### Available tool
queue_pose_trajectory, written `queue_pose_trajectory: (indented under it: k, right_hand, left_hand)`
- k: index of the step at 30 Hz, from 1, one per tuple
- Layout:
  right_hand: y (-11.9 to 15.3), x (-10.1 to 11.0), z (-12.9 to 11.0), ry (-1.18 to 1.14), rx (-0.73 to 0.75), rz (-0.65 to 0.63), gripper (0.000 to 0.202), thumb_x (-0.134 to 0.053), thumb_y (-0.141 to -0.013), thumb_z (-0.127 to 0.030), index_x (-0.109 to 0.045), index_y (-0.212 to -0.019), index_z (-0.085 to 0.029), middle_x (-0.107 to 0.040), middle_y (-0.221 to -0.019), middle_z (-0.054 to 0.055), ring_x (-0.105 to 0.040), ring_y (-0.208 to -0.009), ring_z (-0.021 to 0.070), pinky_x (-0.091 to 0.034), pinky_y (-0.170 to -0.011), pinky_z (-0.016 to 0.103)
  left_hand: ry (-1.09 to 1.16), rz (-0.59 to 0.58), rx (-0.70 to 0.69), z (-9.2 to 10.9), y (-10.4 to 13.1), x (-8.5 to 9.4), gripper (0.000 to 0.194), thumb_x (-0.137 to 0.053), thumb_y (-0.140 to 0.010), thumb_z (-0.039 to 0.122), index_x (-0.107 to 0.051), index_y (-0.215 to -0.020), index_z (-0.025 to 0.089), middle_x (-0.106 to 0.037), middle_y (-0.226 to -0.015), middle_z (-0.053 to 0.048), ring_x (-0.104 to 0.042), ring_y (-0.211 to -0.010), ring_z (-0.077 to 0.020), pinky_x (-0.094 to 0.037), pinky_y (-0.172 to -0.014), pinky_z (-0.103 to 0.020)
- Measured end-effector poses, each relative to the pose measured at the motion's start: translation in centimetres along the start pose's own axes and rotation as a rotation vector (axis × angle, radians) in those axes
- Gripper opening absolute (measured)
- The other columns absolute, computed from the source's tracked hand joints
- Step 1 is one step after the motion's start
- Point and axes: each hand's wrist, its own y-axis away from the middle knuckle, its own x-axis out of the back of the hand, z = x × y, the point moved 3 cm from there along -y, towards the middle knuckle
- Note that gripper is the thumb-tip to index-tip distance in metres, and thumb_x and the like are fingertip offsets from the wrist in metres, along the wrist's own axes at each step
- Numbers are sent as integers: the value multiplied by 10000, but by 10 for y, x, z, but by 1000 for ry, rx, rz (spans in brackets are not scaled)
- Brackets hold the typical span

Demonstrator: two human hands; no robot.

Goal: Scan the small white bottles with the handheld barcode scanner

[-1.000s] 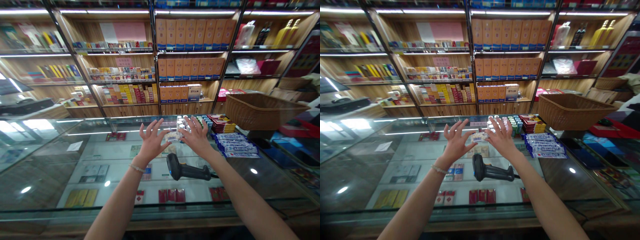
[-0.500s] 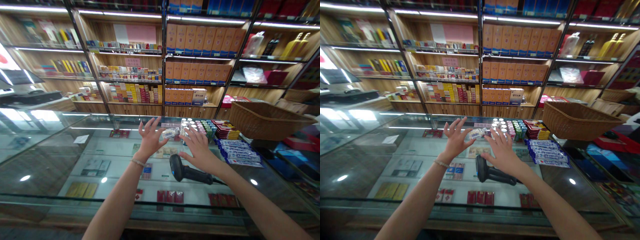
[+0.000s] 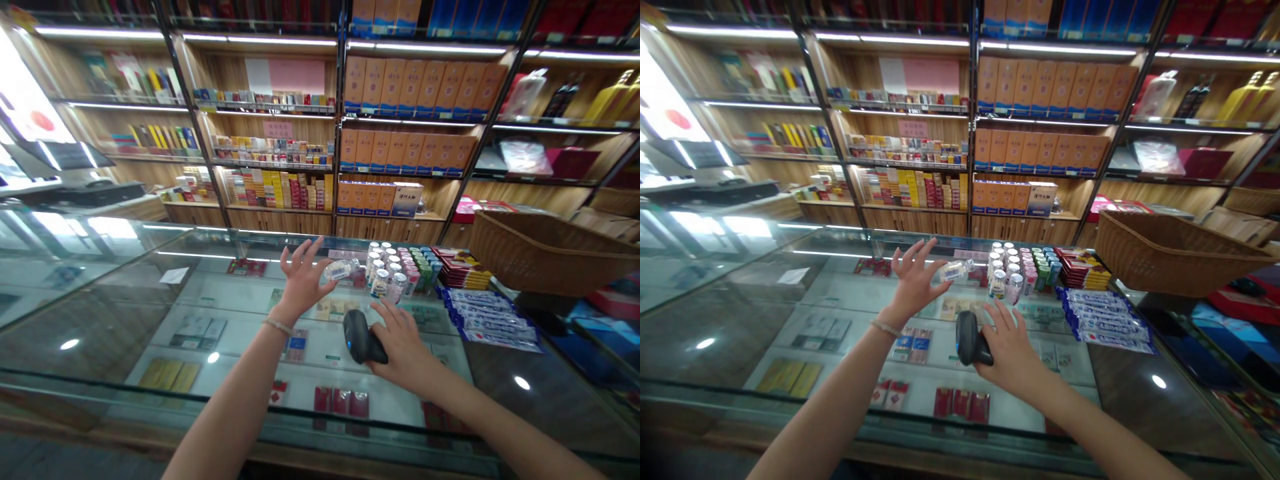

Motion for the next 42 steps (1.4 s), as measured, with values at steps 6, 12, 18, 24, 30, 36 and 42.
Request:
queue_pose_trajectory:
  k: [6,12,18,24,30,36,42]
  right_hand:
    - [-20,22,16,-304,-98,1,227,-637,-828,-282,-649,-1035,-191,-679,-1138,128,-677,-1016,285,-558,-889,448]
    - [-15,47,32,-756,-223,-108,524,-620,-891,-432,-543,-1384,-271,-730,-1056,39,-687,-700,194,-574,-648,331]
    - [-8,56,20,-833,-319,-45,549,-645,-803,-347,-573,-1339,-254,-722,-832,5,-654,-625,187,-510,-553,280]
    - [-8,48,11,-704,-299,-10,466,-661,-737,-295,-584,-1193,-242,-759,-950,54,-723,-894,287,-537,-740,365]
    - [-8,47,12,-593,-351,-18,468,-662,-695,-261,-582,-1156,-231,-758,-921,74,-722,-916,321,-518,-775,392]
    - [-7,47,12,-583,-370,-25,528,-671,-708,-254,-556,-1223,-223,-763,-930,70,-726,-901,304,-498,-761,355]
    - [-12,45,19,-324,-363,-14,404,-656,-780,-282,-636,-1178,-215,-775,-921,98,-741,-897,343,-496,-710,351]
  left_hand:
    - [14,3,13,-2,1,-1,294,-743,-806,481,-712,-1048,317,-468,-1583,-42,-410,-1434,-338,-63,-1223,-600]
    - [-12,7,15,-2,2,-2,302,-758,-792,467,-712,-1046,311,-498,-1560,-58,-423,-1423,-339,-74,-1220,-597]
    - [-37,19,-10,-1,3,-3,295,-750,-802,470,-713,-1047,310,-510,-1550,-58,-436,-1409,-333,-86,-1218,-592]
    - [-43,1,-4,-2,4,-5,296,-738,-807,484,-719,-1044,306,-515,-1545,-65,-429,-1415,-326,-65,-1220,-588]
    - [-7,18,15,-2,4,-7,289,-763,-776,422,-737,-1028,282,-523,-1534,-66,-448,-1403,-338,-17,-1241,-562]
    - [-48,29,-23,-2,3,-5,322,-764,-788,498,-712,-1038,301,-521,-1541,-59,-442,-1408,-332,-53,-1223,-569]
    - [-36,7,0,-2,4,-5,311,-767,-789,467,-704,-1048,307,-507,-1554,-56,-426,-1420,-326,-69,-1219,-580]
